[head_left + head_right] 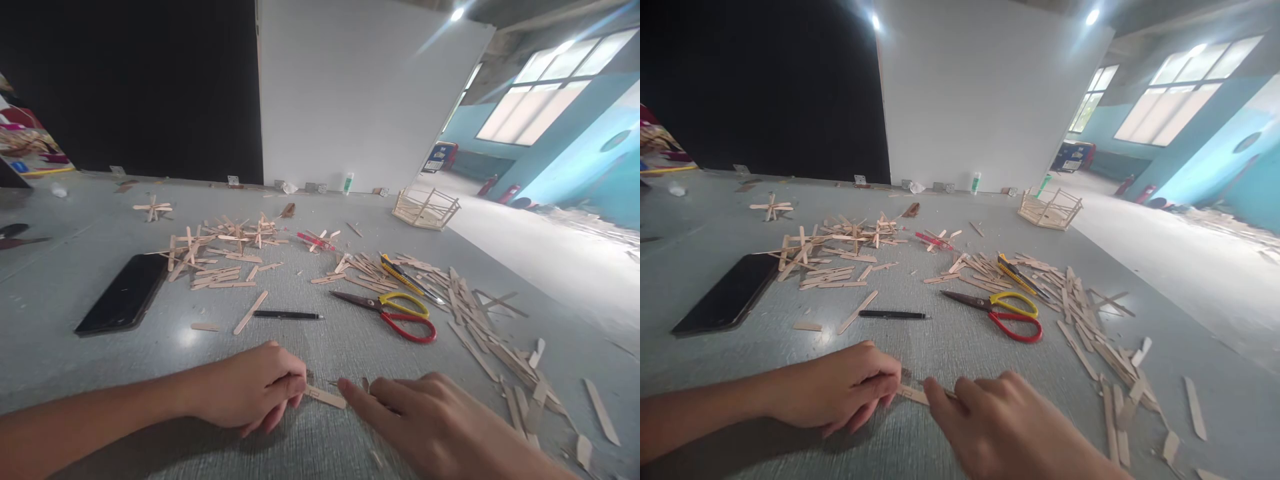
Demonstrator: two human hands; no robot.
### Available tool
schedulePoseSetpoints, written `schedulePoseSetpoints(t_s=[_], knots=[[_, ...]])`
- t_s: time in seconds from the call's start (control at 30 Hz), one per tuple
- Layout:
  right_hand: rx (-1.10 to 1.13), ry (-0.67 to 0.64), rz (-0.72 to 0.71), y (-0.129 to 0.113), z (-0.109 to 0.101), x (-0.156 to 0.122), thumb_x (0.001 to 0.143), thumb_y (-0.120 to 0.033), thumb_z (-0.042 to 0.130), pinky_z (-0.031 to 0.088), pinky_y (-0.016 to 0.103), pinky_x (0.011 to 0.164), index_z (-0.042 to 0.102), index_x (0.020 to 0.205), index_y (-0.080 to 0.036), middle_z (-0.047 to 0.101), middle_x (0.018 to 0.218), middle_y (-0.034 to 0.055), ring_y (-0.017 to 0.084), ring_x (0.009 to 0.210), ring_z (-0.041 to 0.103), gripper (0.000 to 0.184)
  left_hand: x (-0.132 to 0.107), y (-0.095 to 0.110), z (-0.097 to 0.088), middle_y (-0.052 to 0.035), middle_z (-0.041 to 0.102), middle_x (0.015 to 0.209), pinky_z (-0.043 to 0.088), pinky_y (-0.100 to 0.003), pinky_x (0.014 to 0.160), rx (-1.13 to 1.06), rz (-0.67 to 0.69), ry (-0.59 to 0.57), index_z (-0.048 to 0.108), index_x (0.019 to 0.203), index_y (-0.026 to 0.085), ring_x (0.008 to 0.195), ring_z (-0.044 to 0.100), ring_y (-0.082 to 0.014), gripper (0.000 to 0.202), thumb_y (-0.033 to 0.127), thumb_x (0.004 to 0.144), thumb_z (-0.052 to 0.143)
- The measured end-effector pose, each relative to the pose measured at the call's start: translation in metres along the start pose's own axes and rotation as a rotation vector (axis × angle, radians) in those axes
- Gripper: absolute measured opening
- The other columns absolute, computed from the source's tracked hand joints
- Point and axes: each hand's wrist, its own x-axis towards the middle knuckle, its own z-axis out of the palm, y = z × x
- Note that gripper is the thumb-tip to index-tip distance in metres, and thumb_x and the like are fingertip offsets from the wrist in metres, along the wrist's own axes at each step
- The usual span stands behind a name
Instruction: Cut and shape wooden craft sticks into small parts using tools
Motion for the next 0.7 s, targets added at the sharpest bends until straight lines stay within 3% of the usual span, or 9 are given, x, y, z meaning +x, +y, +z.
schedulePoseSetpoints(t_s=[0.27, 0.7], knots=[[0.043, -0.062, -0.069, 0.007, 0.013, 0.011, 0.085, -0.003, 0.074, 0.034, 0.036, 0.044, 0.059, 0.132, -0.012, 0.072, 0.076, -0.0031, 0.018, 0.051, 0.067, 0.049, -0.003, 0.004, 0.002, 0.0066, 0.053, 0.053, 0.028, -0.013, 0.031, 0.038, -0.023, 0.037, 0.05, 0.079, 0.022, 0.033, 0.04, -0.0073, 0.029, 0.029, 0.105, 0.041], [-0.001, -0.002, -0.117, 0.003, 0.017, 0.012, 0.1, -0.005, 0.052, 0.029, 0.036, 0.043, 0.057, 0.13, -0.009, 0.069, 0.072, -0.002, 0.016, 0.049, 0.063, 0.03, -0.002, 0.003, 0.001, 0.0067, 0.052, 0.05, 0.029, -0.014, 0.03, 0.041, -0.013, 0.047, 0.05, 0.077, 0.023, 0.032, 0.039, -0.0084, 0.03, 0.03, 0.105, 0.041]])
